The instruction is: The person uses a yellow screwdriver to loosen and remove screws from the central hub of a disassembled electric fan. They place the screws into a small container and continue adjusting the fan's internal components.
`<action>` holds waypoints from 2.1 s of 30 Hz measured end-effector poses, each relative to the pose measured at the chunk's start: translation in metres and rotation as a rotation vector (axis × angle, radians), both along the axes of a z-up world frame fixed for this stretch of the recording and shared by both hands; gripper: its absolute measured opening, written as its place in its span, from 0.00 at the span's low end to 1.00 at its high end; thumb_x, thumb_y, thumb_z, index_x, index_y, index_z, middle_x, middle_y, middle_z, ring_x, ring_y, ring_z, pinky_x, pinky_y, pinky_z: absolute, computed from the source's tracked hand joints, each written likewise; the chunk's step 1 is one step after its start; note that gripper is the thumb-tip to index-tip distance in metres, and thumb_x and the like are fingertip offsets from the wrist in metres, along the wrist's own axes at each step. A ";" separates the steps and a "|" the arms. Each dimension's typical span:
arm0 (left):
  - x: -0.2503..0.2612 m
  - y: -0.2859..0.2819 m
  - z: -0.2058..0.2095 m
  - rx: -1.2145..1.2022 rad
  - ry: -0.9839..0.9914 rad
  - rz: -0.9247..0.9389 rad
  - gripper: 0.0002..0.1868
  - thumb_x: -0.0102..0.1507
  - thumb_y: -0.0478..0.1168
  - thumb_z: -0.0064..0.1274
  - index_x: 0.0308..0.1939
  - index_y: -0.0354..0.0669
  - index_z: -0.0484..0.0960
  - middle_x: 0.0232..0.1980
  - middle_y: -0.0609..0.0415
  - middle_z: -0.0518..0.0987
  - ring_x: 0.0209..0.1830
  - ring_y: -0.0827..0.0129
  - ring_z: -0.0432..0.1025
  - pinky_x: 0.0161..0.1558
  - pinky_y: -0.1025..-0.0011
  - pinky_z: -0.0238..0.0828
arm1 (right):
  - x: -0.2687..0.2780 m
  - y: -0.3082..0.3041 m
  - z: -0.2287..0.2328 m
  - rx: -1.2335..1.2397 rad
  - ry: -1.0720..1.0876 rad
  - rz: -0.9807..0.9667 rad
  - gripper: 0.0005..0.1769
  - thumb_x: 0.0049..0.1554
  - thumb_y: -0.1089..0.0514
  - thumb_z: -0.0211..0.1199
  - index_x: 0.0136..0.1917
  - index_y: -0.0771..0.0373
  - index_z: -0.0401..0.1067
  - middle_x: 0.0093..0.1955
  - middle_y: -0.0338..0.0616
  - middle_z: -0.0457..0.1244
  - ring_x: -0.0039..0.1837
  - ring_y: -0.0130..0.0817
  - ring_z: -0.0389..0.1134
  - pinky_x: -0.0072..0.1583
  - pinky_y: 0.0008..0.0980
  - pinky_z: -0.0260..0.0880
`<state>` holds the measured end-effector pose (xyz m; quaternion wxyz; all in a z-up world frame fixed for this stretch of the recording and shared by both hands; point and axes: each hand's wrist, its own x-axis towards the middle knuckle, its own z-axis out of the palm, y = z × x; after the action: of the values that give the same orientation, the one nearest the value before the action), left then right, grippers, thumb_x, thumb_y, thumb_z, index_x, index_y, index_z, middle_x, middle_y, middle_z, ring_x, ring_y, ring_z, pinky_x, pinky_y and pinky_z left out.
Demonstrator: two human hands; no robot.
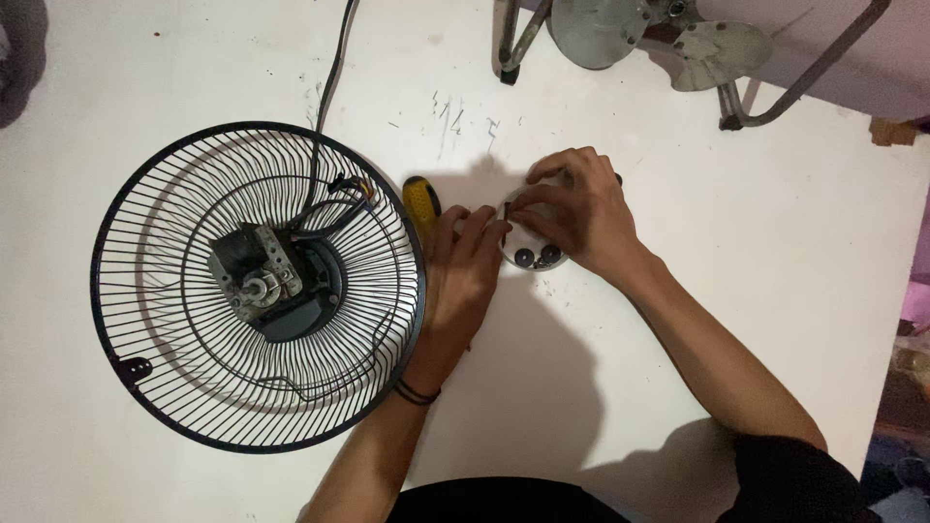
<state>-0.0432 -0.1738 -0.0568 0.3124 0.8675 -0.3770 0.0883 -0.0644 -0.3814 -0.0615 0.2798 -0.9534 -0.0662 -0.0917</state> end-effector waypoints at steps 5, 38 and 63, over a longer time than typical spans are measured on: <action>0.000 -0.004 -0.005 -0.037 0.033 0.014 0.12 0.62 0.31 0.56 0.50 0.35 0.81 0.58 0.48 0.78 0.61 0.51 0.70 0.53 0.57 0.78 | -0.001 0.001 0.002 0.000 0.028 -0.018 0.09 0.51 0.53 0.76 0.46 0.52 0.83 0.55 0.31 0.64 0.59 0.33 0.60 0.60 0.36 0.61; -0.040 0.018 0.017 -0.013 -0.062 0.057 0.26 0.60 0.31 0.58 0.63 0.29 0.75 0.67 0.38 0.69 0.71 0.47 0.64 0.75 0.50 0.61 | 0.032 0.060 0.062 0.131 0.338 -0.004 0.15 0.62 0.53 0.62 0.60 0.58 0.74 0.56 0.44 0.62 0.58 0.38 0.66 0.59 0.38 0.71; -0.093 0.079 0.003 -0.024 0.345 -0.045 0.30 0.54 0.22 0.53 0.61 0.37 0.75 0.72 0.41 0.66 0.65 0.50 0.68 0.63 0.59 0.72 | 0.051 0.101 0.054 0.137 0.476 -0.109 0.28 0.62 0.49 0.61 0.68 0.68 0.62 0.62 0.58 0.64 0.58 0.43 0.71 0.59 0.41 0.74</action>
<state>-0.1365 -0.0953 -0.0535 0.3846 0.8574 -0.3358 -0.0644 -0.0132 -0.2808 -0.0074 0.3461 -0.9290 0.0596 0.1163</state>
